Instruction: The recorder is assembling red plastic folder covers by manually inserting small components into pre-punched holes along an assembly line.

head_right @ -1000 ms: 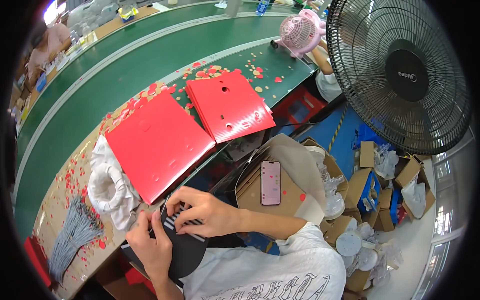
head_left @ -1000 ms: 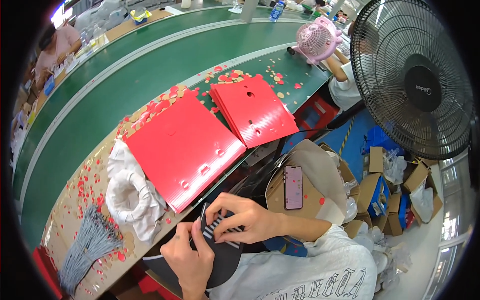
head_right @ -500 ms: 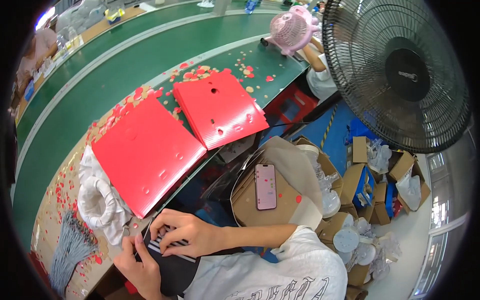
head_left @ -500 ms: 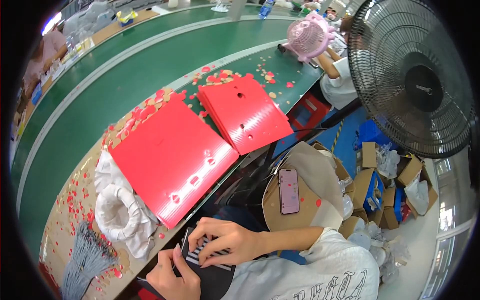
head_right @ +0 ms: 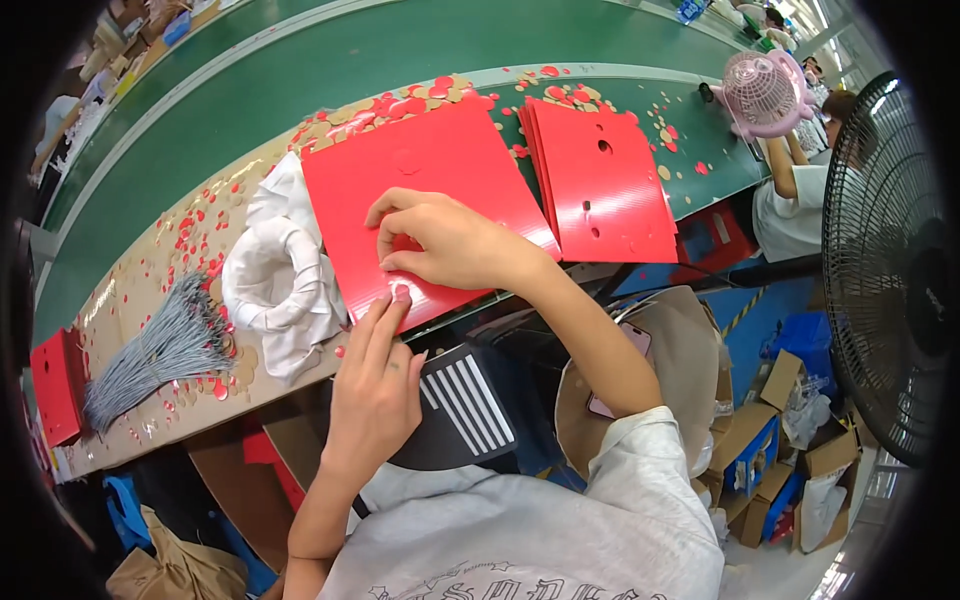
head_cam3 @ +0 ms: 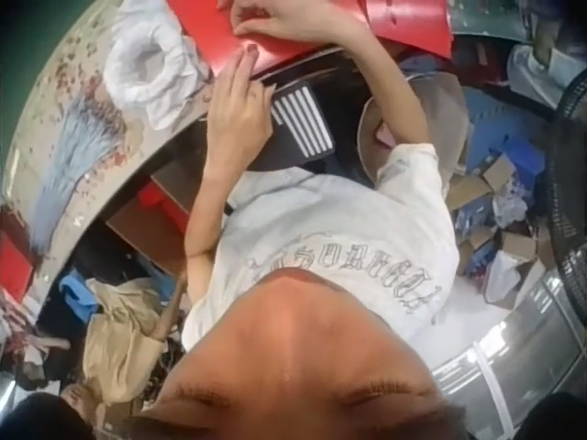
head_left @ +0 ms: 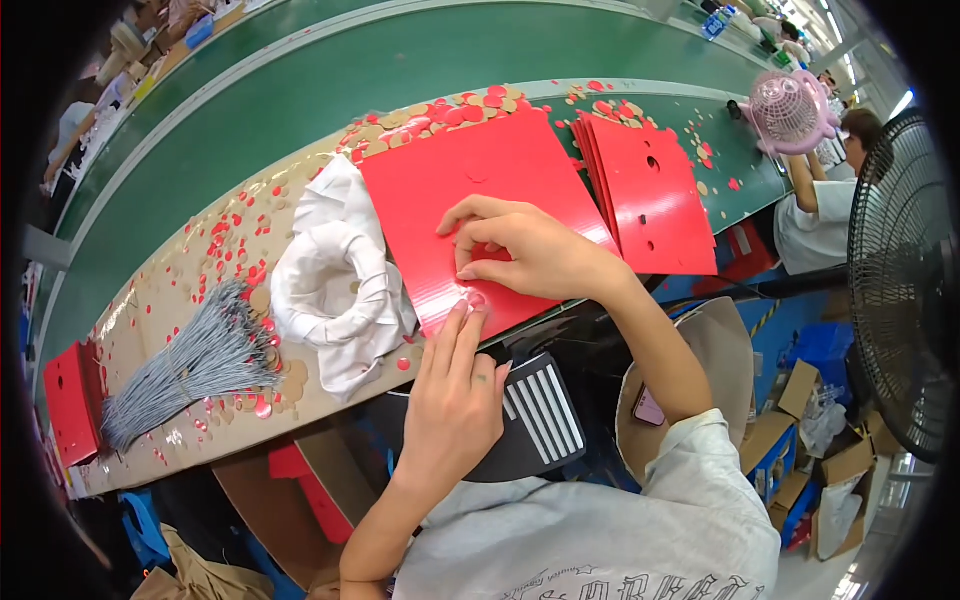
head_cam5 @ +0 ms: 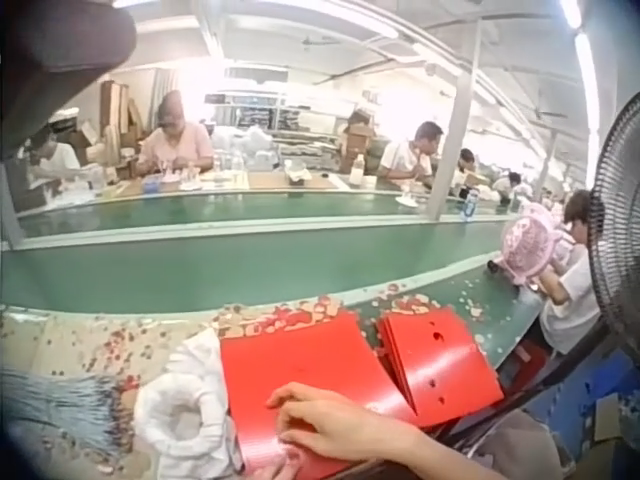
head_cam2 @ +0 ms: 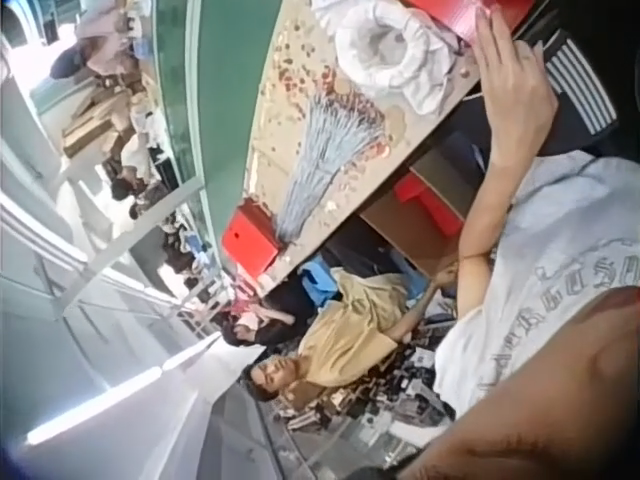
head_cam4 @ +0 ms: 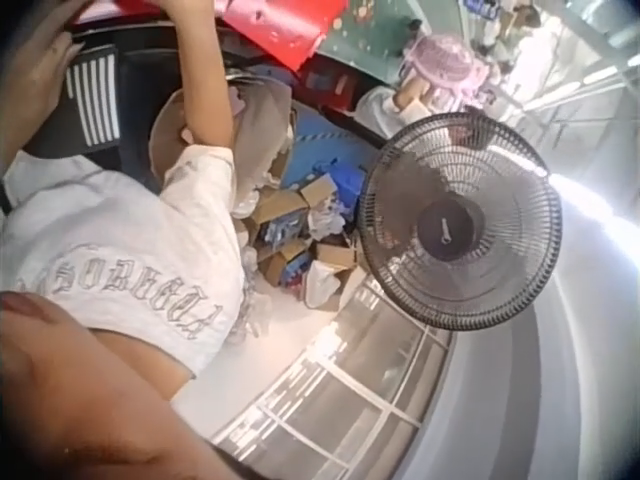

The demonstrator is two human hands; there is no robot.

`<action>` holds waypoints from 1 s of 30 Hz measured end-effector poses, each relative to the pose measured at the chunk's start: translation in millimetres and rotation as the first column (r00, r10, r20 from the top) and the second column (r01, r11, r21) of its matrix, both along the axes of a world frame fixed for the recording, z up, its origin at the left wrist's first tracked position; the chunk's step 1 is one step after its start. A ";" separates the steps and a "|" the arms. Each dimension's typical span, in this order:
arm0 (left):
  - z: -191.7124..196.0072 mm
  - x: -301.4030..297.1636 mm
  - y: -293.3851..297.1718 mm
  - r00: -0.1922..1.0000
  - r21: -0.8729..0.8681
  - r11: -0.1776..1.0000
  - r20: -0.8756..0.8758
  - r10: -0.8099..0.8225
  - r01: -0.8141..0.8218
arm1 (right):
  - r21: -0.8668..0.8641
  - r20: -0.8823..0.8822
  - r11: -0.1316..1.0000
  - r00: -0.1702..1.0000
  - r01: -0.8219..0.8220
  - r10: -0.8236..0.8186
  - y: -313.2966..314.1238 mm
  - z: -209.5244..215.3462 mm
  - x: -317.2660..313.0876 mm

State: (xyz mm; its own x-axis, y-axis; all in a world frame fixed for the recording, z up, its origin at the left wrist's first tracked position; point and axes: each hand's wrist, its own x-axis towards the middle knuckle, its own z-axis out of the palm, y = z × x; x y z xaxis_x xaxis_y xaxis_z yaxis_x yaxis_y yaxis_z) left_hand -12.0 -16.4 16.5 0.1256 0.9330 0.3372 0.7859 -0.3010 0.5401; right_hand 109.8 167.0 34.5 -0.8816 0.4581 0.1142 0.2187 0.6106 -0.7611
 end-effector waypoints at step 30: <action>-12.5 9.9 4.3 0.992 0.124 0.989 -0.086 0.095 -0.084 | 0.492 0.181 0.866 0.962 0.092 -0.206 94.2 28.9 -3.5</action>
State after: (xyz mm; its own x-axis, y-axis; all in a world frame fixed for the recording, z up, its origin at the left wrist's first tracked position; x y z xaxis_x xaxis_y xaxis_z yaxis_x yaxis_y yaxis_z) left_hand -2.1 -12.1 4.0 0.0788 0.8954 0.4382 0.8570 -0.2854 0.4291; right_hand 106.3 261.2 63.4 -0.8349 0.5256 0.1631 0.4631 0.8311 -0.3081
